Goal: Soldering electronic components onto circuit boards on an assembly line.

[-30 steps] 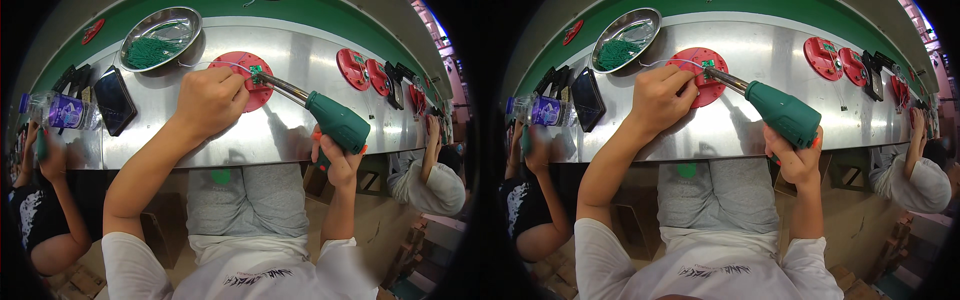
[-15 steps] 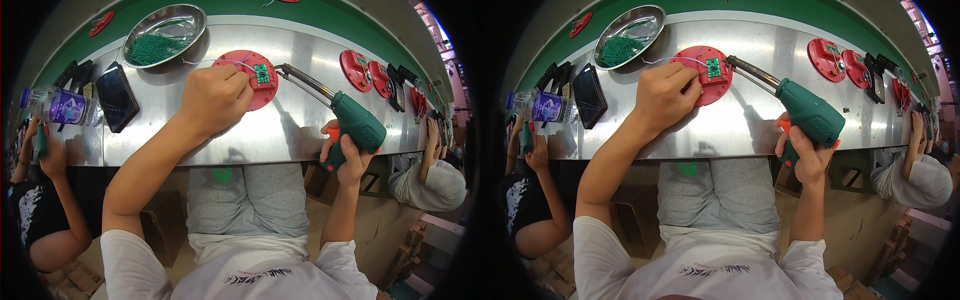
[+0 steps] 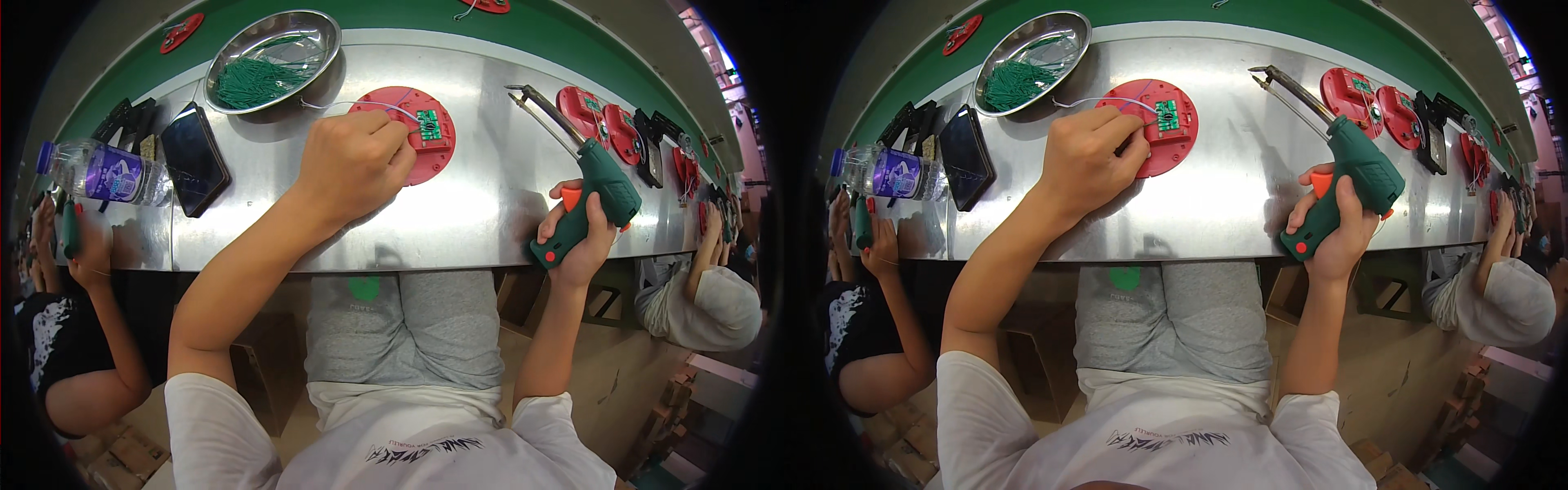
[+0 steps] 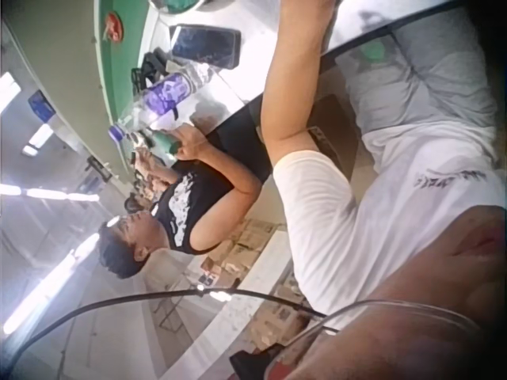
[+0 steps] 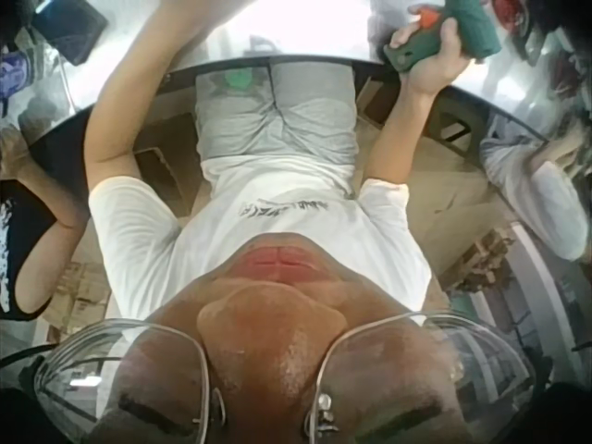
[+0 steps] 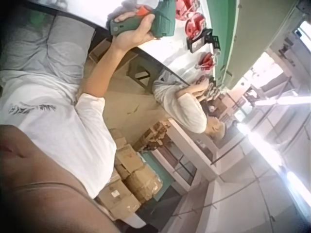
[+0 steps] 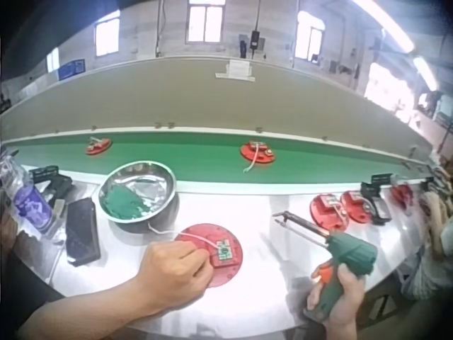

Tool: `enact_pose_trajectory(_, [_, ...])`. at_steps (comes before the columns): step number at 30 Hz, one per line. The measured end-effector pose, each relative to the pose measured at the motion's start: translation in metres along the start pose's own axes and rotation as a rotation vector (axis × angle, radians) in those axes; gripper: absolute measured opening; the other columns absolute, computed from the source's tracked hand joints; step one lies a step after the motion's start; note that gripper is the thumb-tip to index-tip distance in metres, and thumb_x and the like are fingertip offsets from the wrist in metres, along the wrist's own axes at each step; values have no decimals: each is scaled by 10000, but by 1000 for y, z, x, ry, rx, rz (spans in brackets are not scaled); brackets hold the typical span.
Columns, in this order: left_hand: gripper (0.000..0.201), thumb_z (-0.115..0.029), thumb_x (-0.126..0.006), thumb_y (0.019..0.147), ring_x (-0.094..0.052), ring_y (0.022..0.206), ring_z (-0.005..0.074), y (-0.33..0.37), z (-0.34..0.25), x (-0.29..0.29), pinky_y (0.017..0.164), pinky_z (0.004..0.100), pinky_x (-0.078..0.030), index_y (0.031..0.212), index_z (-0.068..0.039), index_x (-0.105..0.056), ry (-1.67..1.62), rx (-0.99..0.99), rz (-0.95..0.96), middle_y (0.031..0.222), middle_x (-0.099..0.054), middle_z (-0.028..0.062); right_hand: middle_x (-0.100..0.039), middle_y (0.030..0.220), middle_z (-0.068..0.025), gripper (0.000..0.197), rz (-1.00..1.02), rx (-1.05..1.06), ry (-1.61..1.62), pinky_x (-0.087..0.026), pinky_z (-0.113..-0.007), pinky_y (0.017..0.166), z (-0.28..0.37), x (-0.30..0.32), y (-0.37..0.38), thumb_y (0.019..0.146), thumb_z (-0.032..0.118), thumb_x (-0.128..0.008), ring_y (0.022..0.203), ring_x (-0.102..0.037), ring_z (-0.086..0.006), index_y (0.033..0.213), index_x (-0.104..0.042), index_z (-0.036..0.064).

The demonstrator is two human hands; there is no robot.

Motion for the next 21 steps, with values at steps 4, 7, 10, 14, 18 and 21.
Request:
enact_pose_trajectory(4, [144, -86, -669, 740, -565, 497, 261, -1, 1, -1, 457, 378, -460, 625, -60, -587, -22, 15, -6, 592, -557, 72, -612, 905, -193, 368, -21, 71, -12, -451, -286, 384, -1, -3, -4, 1005, 292, -486, 463, -553, -156, 1040, -538, -71])
enact_pose_trajectory(7, [143, -83, -669, 740, -561, 495, 257, -2, 2, -3, 453, 376, -459, 624, -61, -588, -29, 17, -15, 592, -555, 71, -614, 907, -198, 354, -28, 56, 0, -451, -285, 386, -2, -1, -3, 1000, 279, -487, 462, -552, -157, 1041, -541, -68])
enact_pose_trajectory(10, [148, -86, -671, 741, -559, 493, 252, -2, 1, -2, 447, 375, -455, 621, -63, -586, -22, 15, -13, 588, -549, 70, -614, 906, -203, 340, -26, 57, 12, -451, -284, 387, -2, 0, -4, 992, 263, -490, 461, -553, -157, 1039, -544, -70])
enact_pose_trajectory(14, [153, -92, -673, 744, -555, 490, 251, -1, 0, -2, 446, 378, -454, 621, -63, -586, -10, 15, -4, 581, -540, 68, -613, 900, -204, 333, -8, 60, 22, -450, -283, 388, -2, 1, -4, 987, 252, -491, 458, -551, -155, 1038, -549, -72])
enact_pose_trajectory(18, [153, -95, -672, 748, -557, 494, 254, -1, 0, -4, 454, 381, -458, 624, -63, -587, -13, 8, 9, 586, -539, 68, -612, 895, -202, 339, -3, 53, 30, -449, -279, 388, -2, 4, -3, 985, 252, -493, 454, -550, -154, 1041, -552, -77])
enact_pose_trajectory(21, [152, -98, -673, 750, -564, 505, 259, 0, -1, -4, 465, 384, -463, 628, -63, -588, 12, 24, 22, 599, -541, 69, -611, 895, -200, 344, -8, 58, 24, -445, -281, 387, -2, 4, -2, 986, 253, -491, 455, -547, -153, 1046, -550, -81])
Point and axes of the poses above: each hand's wrist, its own y-axis towards the middle knuckle, its own x-axis out of the back of the hand, z = x × y, the point moved 1 cm from there along y, towards the middle knuckle
